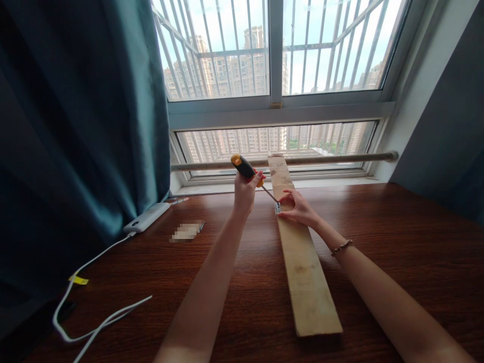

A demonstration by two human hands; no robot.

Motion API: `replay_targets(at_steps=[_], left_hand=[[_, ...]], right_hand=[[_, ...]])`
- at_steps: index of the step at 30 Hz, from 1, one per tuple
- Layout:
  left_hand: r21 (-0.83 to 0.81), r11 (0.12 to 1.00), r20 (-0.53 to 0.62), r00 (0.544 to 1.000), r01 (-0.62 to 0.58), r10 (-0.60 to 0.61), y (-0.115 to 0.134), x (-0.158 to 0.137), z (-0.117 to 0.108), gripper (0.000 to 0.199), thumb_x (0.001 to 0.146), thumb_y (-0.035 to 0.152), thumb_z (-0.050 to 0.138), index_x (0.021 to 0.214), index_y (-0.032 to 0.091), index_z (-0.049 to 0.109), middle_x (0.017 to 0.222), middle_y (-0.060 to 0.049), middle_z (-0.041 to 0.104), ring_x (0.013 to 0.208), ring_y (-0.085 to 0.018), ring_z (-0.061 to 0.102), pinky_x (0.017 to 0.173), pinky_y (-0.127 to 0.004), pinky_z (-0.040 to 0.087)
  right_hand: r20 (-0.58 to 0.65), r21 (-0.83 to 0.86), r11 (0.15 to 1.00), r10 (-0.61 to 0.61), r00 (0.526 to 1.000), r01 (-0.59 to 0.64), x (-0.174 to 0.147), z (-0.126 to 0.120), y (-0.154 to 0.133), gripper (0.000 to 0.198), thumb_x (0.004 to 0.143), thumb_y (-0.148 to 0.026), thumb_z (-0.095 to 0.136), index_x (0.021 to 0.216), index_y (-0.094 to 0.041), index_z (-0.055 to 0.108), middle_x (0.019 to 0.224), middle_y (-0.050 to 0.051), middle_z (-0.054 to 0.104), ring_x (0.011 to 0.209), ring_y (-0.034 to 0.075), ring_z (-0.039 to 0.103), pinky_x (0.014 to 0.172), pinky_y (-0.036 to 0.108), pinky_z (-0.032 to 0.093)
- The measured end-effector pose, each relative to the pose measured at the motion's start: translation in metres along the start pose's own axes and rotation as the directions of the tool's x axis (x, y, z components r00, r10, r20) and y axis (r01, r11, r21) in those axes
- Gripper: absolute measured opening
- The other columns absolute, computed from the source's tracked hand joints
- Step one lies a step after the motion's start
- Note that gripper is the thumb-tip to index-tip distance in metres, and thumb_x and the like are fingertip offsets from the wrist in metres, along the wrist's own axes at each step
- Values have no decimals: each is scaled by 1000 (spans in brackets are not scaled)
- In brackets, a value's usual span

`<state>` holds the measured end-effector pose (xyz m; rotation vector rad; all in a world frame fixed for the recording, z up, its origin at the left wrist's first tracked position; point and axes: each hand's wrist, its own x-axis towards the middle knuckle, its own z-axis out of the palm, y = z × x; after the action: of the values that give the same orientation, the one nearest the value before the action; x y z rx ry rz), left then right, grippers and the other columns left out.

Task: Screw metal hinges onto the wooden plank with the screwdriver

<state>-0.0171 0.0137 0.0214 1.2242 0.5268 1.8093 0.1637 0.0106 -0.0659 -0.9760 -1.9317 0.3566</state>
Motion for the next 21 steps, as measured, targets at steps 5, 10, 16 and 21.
replay_targets(at_steps=[5, 10, 16, 21], left_hand=[[36, 999, 44, 999, -2, 0, -6, 3, -2, 26, 65, 16, 65, 81, 19, 45, 70, 5, 53, 64, -8, 57, 72, -26, 46], [85, 996, 235, 971, 12, -32, -8, 0, -4, 32, 62, 9, 64, 87, 19, 47, 82, 1, 58, 82, -12, 59, 77, -27, 45], [121, 990, 199, 979, -70, 45, -7, -2, -1, 36, 59, 16, 72, 86, 19, 48, 81, 0, 60, 80, -16, 61, 71, -31, 50], [171, 972, 191, 973, -161, 128, 5, 4, -4, 38, 58, 18, 73, 89, 20, 52, 84, 0, 58, 77, -15, 60, 72, -31, 51]], right_hand=[[-6, 16, 1000, 1, 1000, -1, 0, 2, 4, 70, 59, -36, 76, 117, -21, 39, 97, 3, 64, 101, 24, 54, 94, 39, 37], [-18, 13, 1000, 7, 1000, -7, 1, 2, 5, 70, 58, -36, 76, 116, -21, 40, 97, 3, 64, 101, 24, 54, 92, 39, 39], [-4, 21, 1000, 18, 1000, -18, 1, 2, 5, 68, 59, -35, 76, 114, -22, 40, 95, 2, 65, 101, 23, 54, 93, 40, 38], [-13, 32, 999, 10, 1000, -10, 0, 3, 7, 71, 58, -34, 77, 116, -21, 39, 97, 3, 65, 101, 23, 55, 93, 40, 38]])
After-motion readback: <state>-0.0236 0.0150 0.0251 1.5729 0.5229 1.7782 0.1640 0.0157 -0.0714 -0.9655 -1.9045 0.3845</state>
